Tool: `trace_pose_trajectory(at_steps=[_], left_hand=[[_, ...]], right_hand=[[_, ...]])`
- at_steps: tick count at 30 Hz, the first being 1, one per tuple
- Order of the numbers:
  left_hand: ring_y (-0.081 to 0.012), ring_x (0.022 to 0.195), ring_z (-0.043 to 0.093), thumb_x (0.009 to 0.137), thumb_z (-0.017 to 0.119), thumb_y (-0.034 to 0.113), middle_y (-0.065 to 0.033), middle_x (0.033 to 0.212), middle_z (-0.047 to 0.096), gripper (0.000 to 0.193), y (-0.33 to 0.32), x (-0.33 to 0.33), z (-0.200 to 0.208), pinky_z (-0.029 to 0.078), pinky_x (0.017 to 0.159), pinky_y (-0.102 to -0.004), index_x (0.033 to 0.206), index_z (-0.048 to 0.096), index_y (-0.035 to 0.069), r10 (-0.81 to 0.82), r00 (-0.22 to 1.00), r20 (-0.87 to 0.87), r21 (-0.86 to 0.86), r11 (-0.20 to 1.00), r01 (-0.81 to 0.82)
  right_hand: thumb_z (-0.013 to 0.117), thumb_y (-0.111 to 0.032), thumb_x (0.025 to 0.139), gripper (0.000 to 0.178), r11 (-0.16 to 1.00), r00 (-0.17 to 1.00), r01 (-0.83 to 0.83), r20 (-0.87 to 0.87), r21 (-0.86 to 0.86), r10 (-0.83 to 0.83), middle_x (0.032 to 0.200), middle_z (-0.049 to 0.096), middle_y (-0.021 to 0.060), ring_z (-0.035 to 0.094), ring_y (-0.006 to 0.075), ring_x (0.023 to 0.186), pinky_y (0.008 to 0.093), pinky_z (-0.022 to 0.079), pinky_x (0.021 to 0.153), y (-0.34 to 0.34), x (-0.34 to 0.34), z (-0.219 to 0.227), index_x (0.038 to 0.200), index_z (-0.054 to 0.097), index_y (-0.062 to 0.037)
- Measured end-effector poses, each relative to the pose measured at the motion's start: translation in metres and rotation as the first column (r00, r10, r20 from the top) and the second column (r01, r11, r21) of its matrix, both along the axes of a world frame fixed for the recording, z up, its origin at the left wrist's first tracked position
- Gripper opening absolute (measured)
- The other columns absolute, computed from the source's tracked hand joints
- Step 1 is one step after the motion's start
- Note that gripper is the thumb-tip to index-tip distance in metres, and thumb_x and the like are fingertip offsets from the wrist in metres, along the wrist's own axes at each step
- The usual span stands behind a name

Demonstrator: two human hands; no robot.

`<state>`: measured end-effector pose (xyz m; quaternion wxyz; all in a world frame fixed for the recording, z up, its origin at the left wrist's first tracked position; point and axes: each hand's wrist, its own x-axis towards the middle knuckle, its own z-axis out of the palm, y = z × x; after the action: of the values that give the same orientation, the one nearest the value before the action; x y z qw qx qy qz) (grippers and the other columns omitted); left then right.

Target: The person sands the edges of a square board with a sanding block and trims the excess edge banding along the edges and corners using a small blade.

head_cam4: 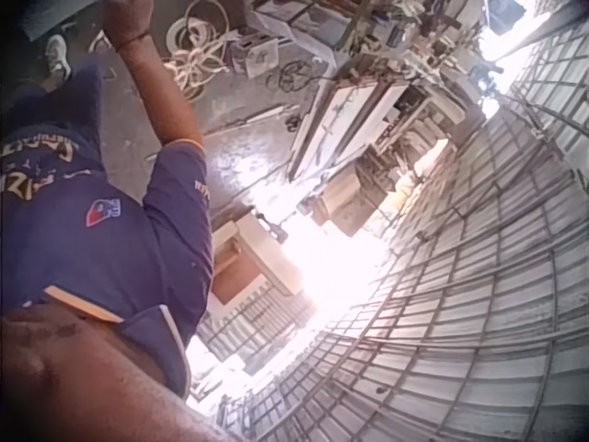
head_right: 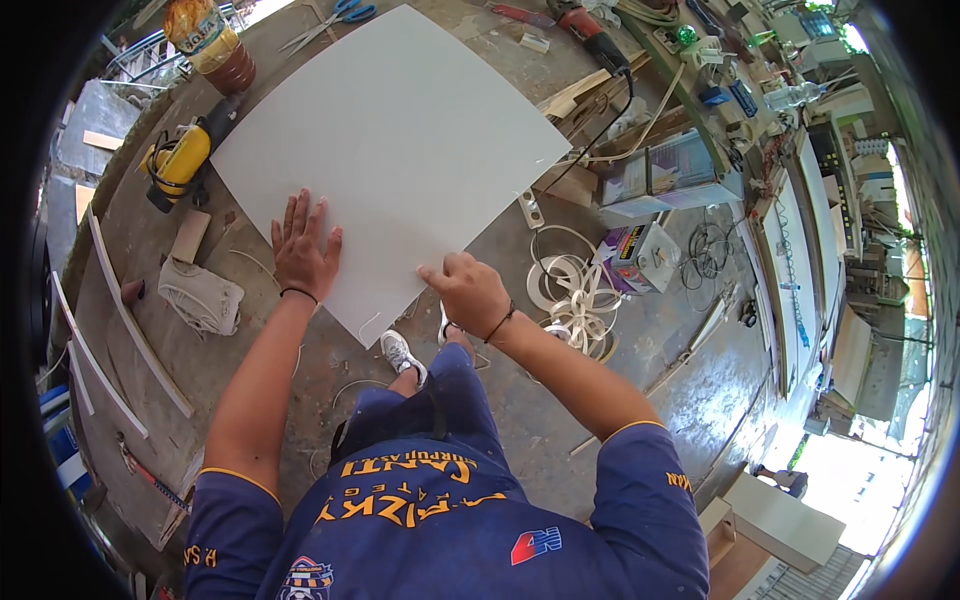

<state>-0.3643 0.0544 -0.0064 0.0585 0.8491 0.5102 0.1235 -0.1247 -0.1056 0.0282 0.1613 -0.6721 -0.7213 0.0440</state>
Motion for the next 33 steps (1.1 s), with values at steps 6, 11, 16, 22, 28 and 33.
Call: trace_pose_trajectory(at_steps=[6,11,16,22,28,33], left_hand=[[-0.0236,0.142,0.028,0.09,0.053,0.039,-0.004,0.152,0.034,0.05,-0.001,0.006,-0.002,0.017,0.115,-0.0503,0.137,0.048,0.022,-0.014,1.0,0.013,0.018,1.0,0.014],[-0.0239,0.142,0.028,0.09,0.053,0.039,-0.0042,0.152,0.034,0.051,0.001,0.002,-0.004,0.016,0.115,-0.0505,0.137,0.048,0.021,0.001,1.0,0.017,0.014,1.0,-0.001],[-0.0233,0.142,0.027,0.089,0.051,0.044,-0.0064,0.151,0.036,0.051,0.001,-0.003,-0.01,0.015,0.115,-0.0515,0.135,0.05,0.02,-0.003,0.999,0.042,0.028,1.0,0.002],[-0.0238,0.142,0.027,0.09,0.052,0.043,-0.0055,0.152,0.035,0.052,-0.001,0.007,-0.002,0.015,0.116,-0.0498,0.137,0.049,0.021,0.013,1.0,0.024,-0.009,1.0,-0.013],[-0.0231,0.143,0.025,0.091,0.048,0.044,-0.0064,0.151,0.035,0.052,0.003,0.004,-0.003,0.013,0.117,-0.0488,0.136,0.05,0.019,-0.005,0.999,0.053,-0.016,1.0,0.006],[-0.0264,0.142,0.026,0.091,0.049,0.043,-0.008,0.151,0.036,0.053,0.003,0.007,-0.002,0.014,0.114,-0.0553,0.136,0.049,0.015,-0.053,0.998,0.02,0.031,0.998,0.052]], right_hand=[[0.058,-0.004,0.076,0.032,0.958,0.964,0.253,0.048,0.135,-0.262,0.08,0.056,0.0104,0.058,0.0285,0.076,0.0391,0.05,0.061,0.018,0.07,0.002,0.105,0.066,-0.0157],[0.058,-0.006,0.075,0.033,0.998,0.999,0.027,0.022,-0.06,-0.026,0.077,0.055,0.0073,0.058,0.0253,0.073,0.0373,0.049,0.057,-0.018,-0.075,0.004,0.106,0.063,-0.0145],[0.058,-0.008,0.077,0.032,0.993,0.98,-0.118,-0.155,0.025,0.121,0.077,0.054,0.0079,0.057,0.0247,0.072,0.0378,0.049,0.059,-0.029,-0.121,0.02,0.108,0.064,-0.0144],[0.061,-0.007,0.075,0.038,0.96,0.975,0.22,-0.08,0.173,-0.209,0.073,0.05,0.0073,0.053,0.0267,0.068,0.0406,0.045,0.058,-0.004,-0.021,-0.011,0.112,0.067,-0.0145],[0.06,-0.011,0.077,0.031,0.956,0.902,-0.293,-0.337,-0.018,0.27,0.078,0.052,0.0079,0.058,0.0262,0.078,0.0386,0.048,0.064,-0.064,-0.196,-0.014,0.106,0.067,-0.0136],[0.061,-0.005,0.076,0.031,0.987,0.831,0.062,-0.54,-0.151,-0.135,0.084,0.059,0.0081,0.059,0.0252,0.076,0.032,0.048,0.068,-0.058,-0.099,0.023,0.106,0.066,-0.0109]])
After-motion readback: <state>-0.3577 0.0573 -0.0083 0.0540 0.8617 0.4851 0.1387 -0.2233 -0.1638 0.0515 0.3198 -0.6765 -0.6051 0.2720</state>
